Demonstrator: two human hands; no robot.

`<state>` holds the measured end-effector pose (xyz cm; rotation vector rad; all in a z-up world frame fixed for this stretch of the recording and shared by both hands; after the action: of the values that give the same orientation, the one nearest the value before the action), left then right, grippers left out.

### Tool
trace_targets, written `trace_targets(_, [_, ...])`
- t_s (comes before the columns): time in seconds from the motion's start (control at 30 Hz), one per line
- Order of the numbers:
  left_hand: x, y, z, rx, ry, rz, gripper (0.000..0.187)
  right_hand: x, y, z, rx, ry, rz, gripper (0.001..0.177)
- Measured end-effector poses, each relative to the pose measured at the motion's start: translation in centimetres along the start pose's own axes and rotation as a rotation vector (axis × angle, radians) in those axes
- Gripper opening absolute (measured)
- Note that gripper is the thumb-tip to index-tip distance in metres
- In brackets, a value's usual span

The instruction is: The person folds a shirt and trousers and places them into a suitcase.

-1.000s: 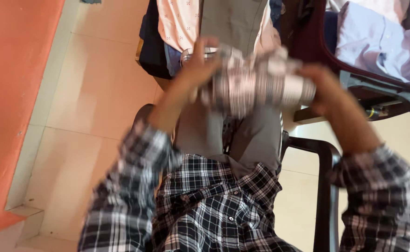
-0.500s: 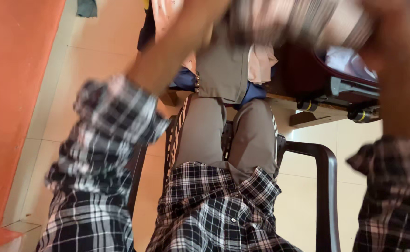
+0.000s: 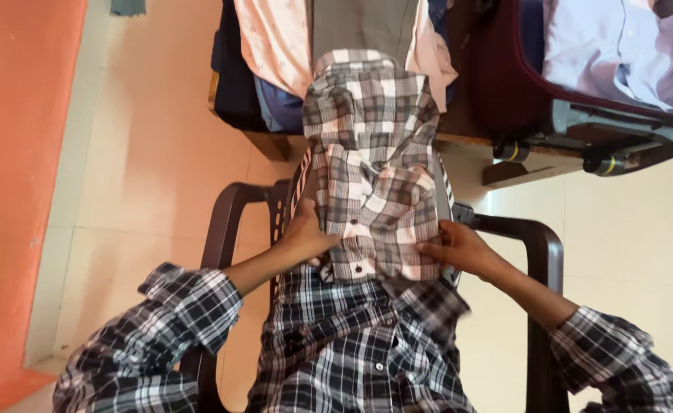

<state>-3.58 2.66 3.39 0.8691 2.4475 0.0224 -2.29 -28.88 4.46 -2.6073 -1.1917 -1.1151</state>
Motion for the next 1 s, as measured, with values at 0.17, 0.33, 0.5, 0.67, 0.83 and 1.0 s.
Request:
trace_targets(0.17, [-5.7,7.0,-0.1,-0.631,-0.591,0.206,0.059,2.6,8.2,2.2,-0.318,-0.001,-0.245,0.038])
trace_targets(0.33, [-12.7,11.8,3.6,-0.912,-0.629,0.330,0.041,5.8,16.2,11.5,-0.690,0.235,-0.216,0.042])
trace_targets(0.5, [-17.6,11.5,5.8,-1.143,-0.597,0.581,0.065,7.8,17.0,17.3,-0.748,0.114,-0.131,0.045])
trace_targets(0.67, [-15.0,11.6,7.6,-0.969,-0.632,0.265,0.031,15.0,13.9,11.4,-0.970,0.549,-0.303,0.026])
trace_targets(0.83, [-15.1,11.0,6.0,-1.080,-0.757,0.212,0.039,18.7,11.8,8.0,-1.183,0.757,-0.772,0.023])
trace_targets(1.0, [-16.6,10.6,6.5,-1.136,-0.683,0.404,0.055,14.7,13.9,15.7,-0.992,0.489,-0.622,0.033])
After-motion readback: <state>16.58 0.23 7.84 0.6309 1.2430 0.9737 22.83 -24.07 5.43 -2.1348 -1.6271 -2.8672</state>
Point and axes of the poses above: each hand's wrist, its own z-axis towards the middle knuckle, its own y-axis out of the back of the hand, x = y × z, the point moved 8 cm from there along z, towards the middle knuckle, and after that the axes turned 6 degrees about x, right-handed, at the moved point
